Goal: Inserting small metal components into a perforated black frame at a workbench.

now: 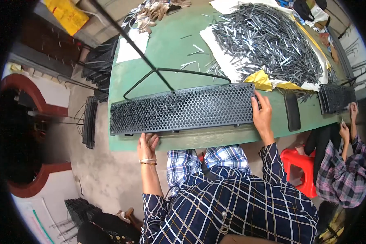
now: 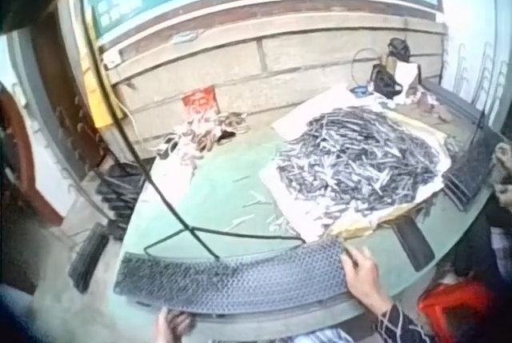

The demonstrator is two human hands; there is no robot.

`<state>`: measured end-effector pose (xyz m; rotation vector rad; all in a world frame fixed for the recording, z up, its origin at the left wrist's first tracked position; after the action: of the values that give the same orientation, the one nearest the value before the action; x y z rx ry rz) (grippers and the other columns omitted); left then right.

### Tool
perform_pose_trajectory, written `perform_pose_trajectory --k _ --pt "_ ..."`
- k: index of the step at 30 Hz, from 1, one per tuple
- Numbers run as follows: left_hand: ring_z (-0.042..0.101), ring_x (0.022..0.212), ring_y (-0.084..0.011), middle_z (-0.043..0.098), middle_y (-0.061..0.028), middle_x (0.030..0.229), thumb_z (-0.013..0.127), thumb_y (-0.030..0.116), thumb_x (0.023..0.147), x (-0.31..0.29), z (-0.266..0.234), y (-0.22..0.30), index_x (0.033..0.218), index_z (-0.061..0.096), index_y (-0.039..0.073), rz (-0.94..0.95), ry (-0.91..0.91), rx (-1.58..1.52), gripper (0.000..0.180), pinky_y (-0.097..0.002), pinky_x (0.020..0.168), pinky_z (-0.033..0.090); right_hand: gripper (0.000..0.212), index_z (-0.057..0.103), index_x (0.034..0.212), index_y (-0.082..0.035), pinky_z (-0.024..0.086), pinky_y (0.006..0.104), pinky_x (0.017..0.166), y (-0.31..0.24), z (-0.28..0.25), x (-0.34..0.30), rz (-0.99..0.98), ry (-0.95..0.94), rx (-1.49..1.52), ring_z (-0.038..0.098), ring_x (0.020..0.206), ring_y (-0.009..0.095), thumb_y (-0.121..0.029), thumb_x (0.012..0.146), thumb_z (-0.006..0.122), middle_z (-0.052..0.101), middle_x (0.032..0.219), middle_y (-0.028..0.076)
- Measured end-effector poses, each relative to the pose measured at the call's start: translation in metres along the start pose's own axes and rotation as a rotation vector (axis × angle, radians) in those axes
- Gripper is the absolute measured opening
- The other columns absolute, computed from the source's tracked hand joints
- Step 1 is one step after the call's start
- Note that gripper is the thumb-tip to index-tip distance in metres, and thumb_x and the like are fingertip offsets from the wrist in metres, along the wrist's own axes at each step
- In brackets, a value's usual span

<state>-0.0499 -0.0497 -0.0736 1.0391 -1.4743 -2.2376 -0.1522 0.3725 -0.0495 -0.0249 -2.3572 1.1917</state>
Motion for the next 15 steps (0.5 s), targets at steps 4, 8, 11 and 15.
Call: perform_pose_trajectory --k 4,8,11,15 --pt "0.063 0.078 -0.0240 0.059 -0.0154 0.097 0.057 0.024 0.088 -0.034 0.002 0.019 0.119 0.044 -0.002 -0.066 0.059 0.195 0.043 -0.0315 0.065 0.055 0.019 0.063 0.102 0.001 0.035 0.0209 0.052 0.016 -0.009 -0.007 0.113 0.072 0.202 0.046 0.062 0.006 -0.011 0.089 0.057 0.058 0.084 0.004" --pt "0.061 0.076 -0.0197 0.060 -0.0111 0.093 0.055 0.018 0.088 -0.070 0.052 0.034 0.116 0.047 -0.002 -0.039 -0.107 0.428 0.035 -0.0316 0.066 0.053 0.015 0.064 0.096 0.001 0.036 0.0220 0.053 0.055 -0.047 -0.007 0.190 0.205 0.116 0.046 0.062 0.007 -0.009 0.089 0.057 0.058 0.082 0.003" --pt "0.060 0.076 -0.0170 0.060 -0.0089 0.090 0.057 0.013 0.086 -0.088 0.126 0.050 0.113 0.050 -0.002 -0.009 -0.369 0.525 0.031 -0.0296 0.068 0.052 0.015 0.064 0.094 0.001 0.040 0.0254 0.052 0.073 -0.051 -0.013 0.234 0.138 0.085 0.051 0.062 0.012 -0.010 0.087 0.058 0.057 0.080 0.007" --pt "0.059 0.080 -0.0139 0.061 -0.0097 0.092 0.058 0.009 0.088 -0.083 0.220 0.057 0.107 0.055 -0.004 0.101 -0.757 0.603 0.024 -0.0270 0.072 0.051 0.013 0.064 0.092 0.001 0.039 0.0266 0.052 0.077 -0.026 -0.022 0.181 0.164 0.075 0.049 0.058 0.013 -0.009 0.086 0.059 0.057 0.077 0.008"
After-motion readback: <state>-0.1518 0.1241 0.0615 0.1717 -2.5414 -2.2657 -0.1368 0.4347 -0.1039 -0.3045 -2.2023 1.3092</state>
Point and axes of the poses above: each hand's wrist, its own x-axis towards the middle knuckle, its own z-axis out of the palm, y = z × x, the point moved 2 cm from there along x, towards the middle knuckle
